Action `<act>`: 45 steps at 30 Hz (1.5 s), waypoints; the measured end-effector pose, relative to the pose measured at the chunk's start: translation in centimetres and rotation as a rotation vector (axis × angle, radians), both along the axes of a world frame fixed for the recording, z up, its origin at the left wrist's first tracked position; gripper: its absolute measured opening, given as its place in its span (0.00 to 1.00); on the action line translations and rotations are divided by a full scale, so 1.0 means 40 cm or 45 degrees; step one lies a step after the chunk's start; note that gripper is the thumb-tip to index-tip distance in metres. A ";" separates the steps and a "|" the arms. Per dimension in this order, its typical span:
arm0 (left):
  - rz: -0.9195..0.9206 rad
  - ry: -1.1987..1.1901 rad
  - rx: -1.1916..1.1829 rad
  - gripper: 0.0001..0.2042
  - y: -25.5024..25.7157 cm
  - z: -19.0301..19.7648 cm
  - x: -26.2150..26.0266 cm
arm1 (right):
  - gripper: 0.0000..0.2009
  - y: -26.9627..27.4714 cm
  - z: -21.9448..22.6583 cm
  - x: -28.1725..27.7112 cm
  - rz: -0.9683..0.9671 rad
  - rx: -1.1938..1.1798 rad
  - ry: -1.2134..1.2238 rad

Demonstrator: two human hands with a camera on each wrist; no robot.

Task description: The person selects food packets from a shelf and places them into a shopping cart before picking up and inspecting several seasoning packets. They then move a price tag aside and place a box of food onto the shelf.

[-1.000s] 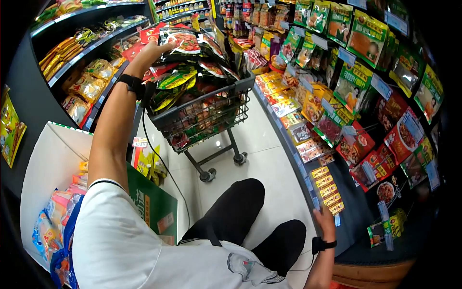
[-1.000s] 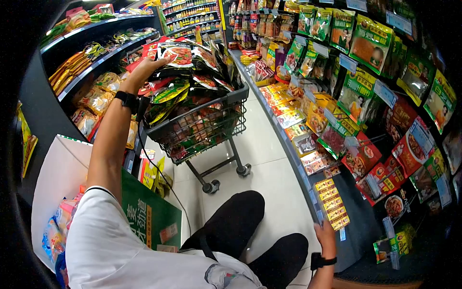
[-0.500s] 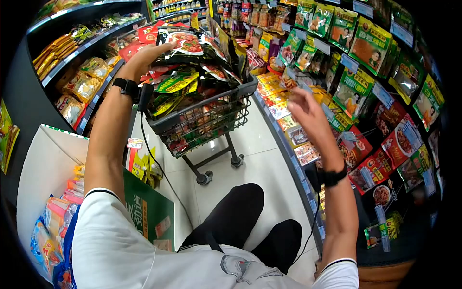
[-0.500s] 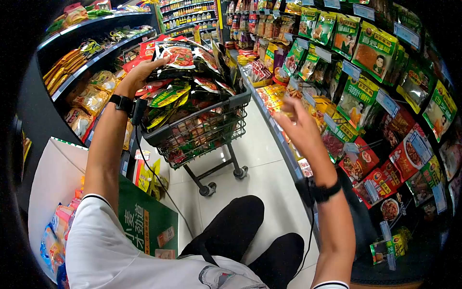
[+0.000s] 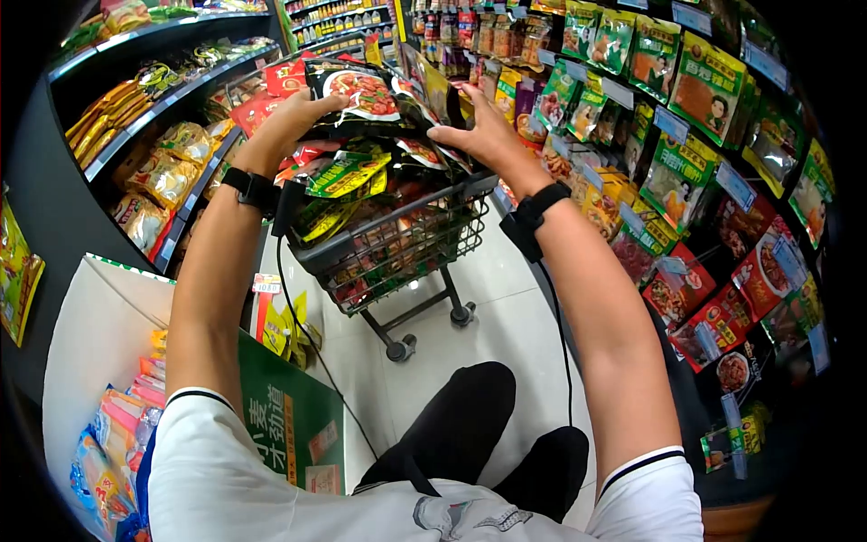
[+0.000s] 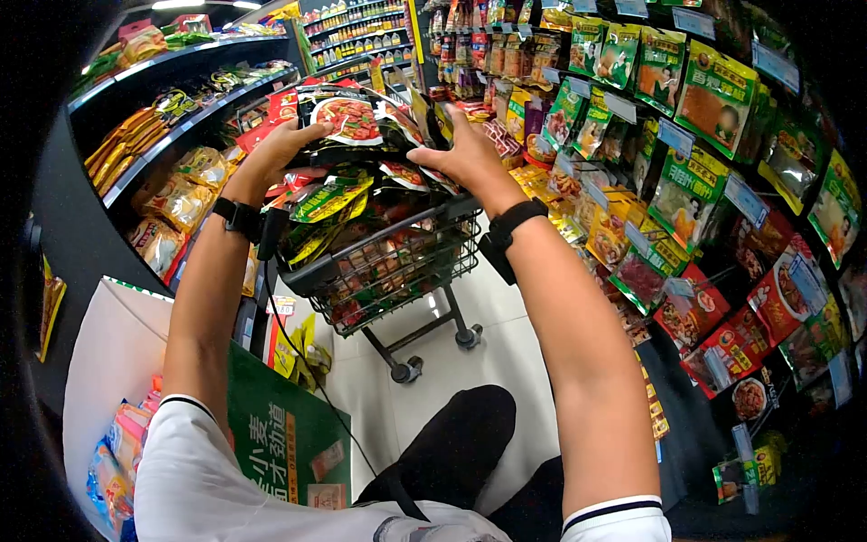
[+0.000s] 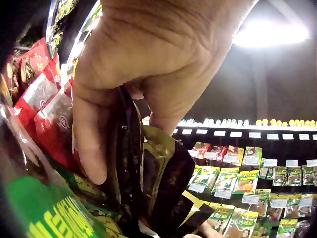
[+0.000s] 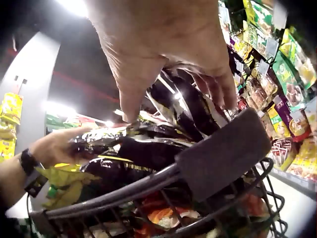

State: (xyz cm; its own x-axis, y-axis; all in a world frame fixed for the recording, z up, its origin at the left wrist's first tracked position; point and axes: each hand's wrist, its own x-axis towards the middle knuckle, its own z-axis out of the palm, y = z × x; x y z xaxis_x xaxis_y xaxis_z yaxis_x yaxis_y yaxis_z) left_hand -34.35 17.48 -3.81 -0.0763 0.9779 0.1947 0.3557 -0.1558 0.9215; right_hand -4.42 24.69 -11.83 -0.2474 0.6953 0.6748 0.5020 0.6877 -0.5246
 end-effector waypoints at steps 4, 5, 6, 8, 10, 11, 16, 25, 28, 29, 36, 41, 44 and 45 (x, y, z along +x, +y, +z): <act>-0.096 -0.026 0.005 0.20 -0.030 0.012 0.033 | 0.47 -0.014 -0.005 -0.045 -0.109 0.199 -0.082; -0.086 -0.031 0.036 0.20 -0.035 0.014 0.042 | 0.46 -0.025 -0.002 -0.057 -0.161 0.193 -0.123; -0.076 -0.038 0.066 0.20 -0.038 0.011 0.045 | 0.44 -0.036 0.003 -0.063 -0.212 0.186 -0.167; -0.146 -0.028 0.112 0.19 -0.024 0.002 0.035 | 0.37 -0.030 0.018 -0.064 -0.205 0.137 -0.181; -0.181 0.022 0.163 0.19 -0.021 -0.001 0.032 | 0.34 -0.024 0.040 -0.067 -0.315 0.092 -0.293; -0.240 0.008 0.214 0.19 -0.024 -0.004 0.037 | 0.33 -0.029 0.045 -0.067 -0.318 0.067 -0.307; -0.196 -0.029 0.258 0.19 -0.064 -0.018 0.071 | 0.27 -0.056 0.048 -0.081 -0.374 0.046 -0.299; -0.130 -0.036 0.422 0.15 -0.025 -0.046 0.036 | 0.11 0.044 0.014 -0.075 -0.570 0.266 -0.213; -0.077 -0.060 0.453 0.15 -0.026 -0.042 0.025 | 0.12 0.053 0.023 -0.063 -0.567 0.207 -0.091; -0.081 -0.094 0.462 0.15 -0.021 -0.038 0.018 | 0.12 0.068 0.021 -0.055 -0.563 0.250 -0.037; -0.097 -0.326 0.585 0.14 -0.081 0.007 0.022 | 0.18 0.065 0.134 0.017 -0.373 0.474 0.300; 0.346 1.154 1.214 0.17 -0.106 0.052 -0.052 | 0.11 -0.149 0.240 0.107 -0.144 0.392 0.578; 0.229 1.299 1.291 0.27 -0.266 0.049 0.074 | 0.11 -0.263 0.225 0.216 -0.058 0.205 0.601; 0.091 1.195 1.309 0.30 -0.297 0.039 0.114 | 0.10 -0.329 0.205 0.252 -0.034 0.080 0.622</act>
State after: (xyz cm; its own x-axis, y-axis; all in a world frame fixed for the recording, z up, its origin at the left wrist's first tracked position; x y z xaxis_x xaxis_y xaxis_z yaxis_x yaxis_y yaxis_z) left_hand -29.80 5.58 -2.25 0.4383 0.3664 0.8208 0.8057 -0.5650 -0.1781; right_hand 5.67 11.54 -3.65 0.1259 0.6516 0.7481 0.2254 0.7156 -0.6612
